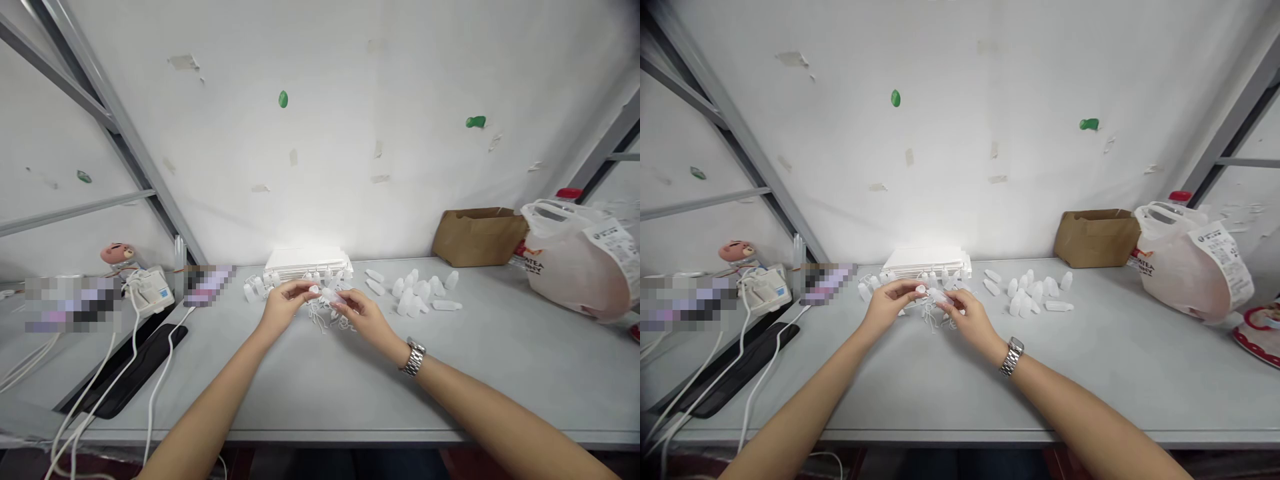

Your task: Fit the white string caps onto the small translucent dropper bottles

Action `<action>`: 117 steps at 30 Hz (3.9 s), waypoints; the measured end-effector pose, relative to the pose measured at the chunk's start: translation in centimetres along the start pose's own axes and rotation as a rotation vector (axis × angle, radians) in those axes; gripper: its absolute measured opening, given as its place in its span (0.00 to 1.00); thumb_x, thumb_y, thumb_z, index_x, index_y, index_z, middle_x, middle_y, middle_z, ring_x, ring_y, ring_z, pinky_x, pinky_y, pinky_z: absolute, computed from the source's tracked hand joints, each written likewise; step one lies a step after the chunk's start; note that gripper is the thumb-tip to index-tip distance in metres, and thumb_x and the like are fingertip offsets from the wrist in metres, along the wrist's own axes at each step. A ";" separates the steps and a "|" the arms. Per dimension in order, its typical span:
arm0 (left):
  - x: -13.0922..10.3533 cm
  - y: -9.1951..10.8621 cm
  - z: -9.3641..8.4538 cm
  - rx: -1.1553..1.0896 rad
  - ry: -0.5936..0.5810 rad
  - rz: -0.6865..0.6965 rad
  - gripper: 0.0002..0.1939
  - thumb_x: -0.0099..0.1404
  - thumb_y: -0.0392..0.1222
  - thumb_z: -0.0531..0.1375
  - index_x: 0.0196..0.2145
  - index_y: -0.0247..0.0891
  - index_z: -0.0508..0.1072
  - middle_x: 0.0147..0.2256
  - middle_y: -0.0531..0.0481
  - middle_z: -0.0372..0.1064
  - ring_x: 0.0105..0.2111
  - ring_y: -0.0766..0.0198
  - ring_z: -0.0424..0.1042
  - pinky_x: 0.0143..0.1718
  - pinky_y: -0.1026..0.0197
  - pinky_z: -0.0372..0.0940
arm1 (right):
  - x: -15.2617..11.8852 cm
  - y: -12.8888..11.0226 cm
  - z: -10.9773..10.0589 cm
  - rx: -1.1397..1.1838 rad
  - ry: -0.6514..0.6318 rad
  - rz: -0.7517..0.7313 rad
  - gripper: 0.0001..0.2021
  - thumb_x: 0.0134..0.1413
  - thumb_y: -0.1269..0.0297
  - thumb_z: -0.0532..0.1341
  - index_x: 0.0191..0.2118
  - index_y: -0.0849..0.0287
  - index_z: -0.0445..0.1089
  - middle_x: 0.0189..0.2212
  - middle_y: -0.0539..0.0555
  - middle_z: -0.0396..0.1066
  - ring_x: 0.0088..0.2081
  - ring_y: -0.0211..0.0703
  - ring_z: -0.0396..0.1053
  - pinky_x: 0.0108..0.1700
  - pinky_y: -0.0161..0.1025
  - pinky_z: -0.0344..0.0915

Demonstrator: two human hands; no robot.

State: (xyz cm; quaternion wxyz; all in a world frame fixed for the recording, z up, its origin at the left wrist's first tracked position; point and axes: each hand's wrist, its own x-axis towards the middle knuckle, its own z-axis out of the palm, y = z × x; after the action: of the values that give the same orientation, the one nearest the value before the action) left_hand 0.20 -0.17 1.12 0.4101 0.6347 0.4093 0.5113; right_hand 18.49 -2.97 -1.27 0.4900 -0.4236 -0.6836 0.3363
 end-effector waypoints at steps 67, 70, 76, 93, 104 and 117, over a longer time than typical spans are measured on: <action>-0.9 -0.9 2.0 -0.257 0.038 -0.214 0.12 0.51 0.46 0.62 0.29 0.34 0.76 0.33 0.45 0.75 0.37 0.60 0.70 0.44 0.58 0.61 | -0.4 -0.7 0.8 0.148 0.019 0.204 0.14 0.45 0.54 0.62 0.31 0.60 0.65 0.19 0.48 0.67 0.22 0.37 0.65 0.27 0.36 0.61; -1.0 -1.0 2.1 -0.232 0.032 -0.149 0.10 0.53 0.45 0.61 0.26 0.34 0.75 0.34 0.46 0.75 0.38 0.59 0.70 0.43 0.58 0.61 | -0.4 -1.1 0.7 0.245 -0.020 0.252 0.13 0.43 0.55 0.63 0.27 0.61 0.65 0.18 0.47 0.66 0.20 0.35 0.64 0.26 0.35 0.60; -0.8 -0.5 1.8 -0.235 -0.011 -0.080 0.09 0.53 0.44 0.60 0.27 0.35 0.75 0.34 0.47 0.75 0.38 0.59 0.71 0.44 0.58 0.60 | 0.0 -1.0 0.0 0.759 -0.288 0.525 0.14 0.45 0.56 0.63 0.25 0.65 0.67 0.20 0.50 0.67 0.19 0.29 0.63 0.24 0.31 0.59; -0.8 -0.6 1.8 -0.108 -0.038 -0.105 0.11 0.53 0.46 0.60 0.27 0.34 0.75 0.32 0.46 0.75 0.34 0.59 0.71 0.38 0.59 0.63 | 0.3 -0.7 0.1 0.547 -0.316 0.446 0.16 0.41 0.52 0.64 0.24 0.63 0.67 0.21 0.49 0.67 0.21 0.32 0.63 0.29 0.35 0.59; -0.5 -0.6 1.6 -0.232 -0.020 -0.199 0.19 0.56 0.51 0.57 0.36 0.33 0.74 0.38 0.42 0.74 0.38 0.56 0.72 0.42 0.55 0.64 | 0.3 -0.2 0.3 0.621 -0.213 0.417 0.17 0.42 0.50 0.63 0.30 0.62 0.69 0.24 0.50 0.68 0.22 0.34 0.64 0.29 0.35 0.60; -1.0 0.0 1.7 -0.257 -0.015 -0.255 0.16 0.50 0.43 0.64 0.37 0.34 0.74 0.33 0.44 0.75 0.36 0.55 0.74 0.40 0.54 0.67 | 0.3 -0.7 -0.2 0.321 0.087 0.233 0.17 0.47 0.51 0.60 0.36 0.61 0.69 0.27 0.51 0.66 0.25 0.36 0.63 0.31 0.36 0.61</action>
State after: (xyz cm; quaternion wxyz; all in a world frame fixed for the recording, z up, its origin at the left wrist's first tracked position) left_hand 1.77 -1.35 0.59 0.5525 0.5236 0.4148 0.4986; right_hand 18.46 -2.94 -0.48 0.5381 -0.4303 -0.5459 0.4767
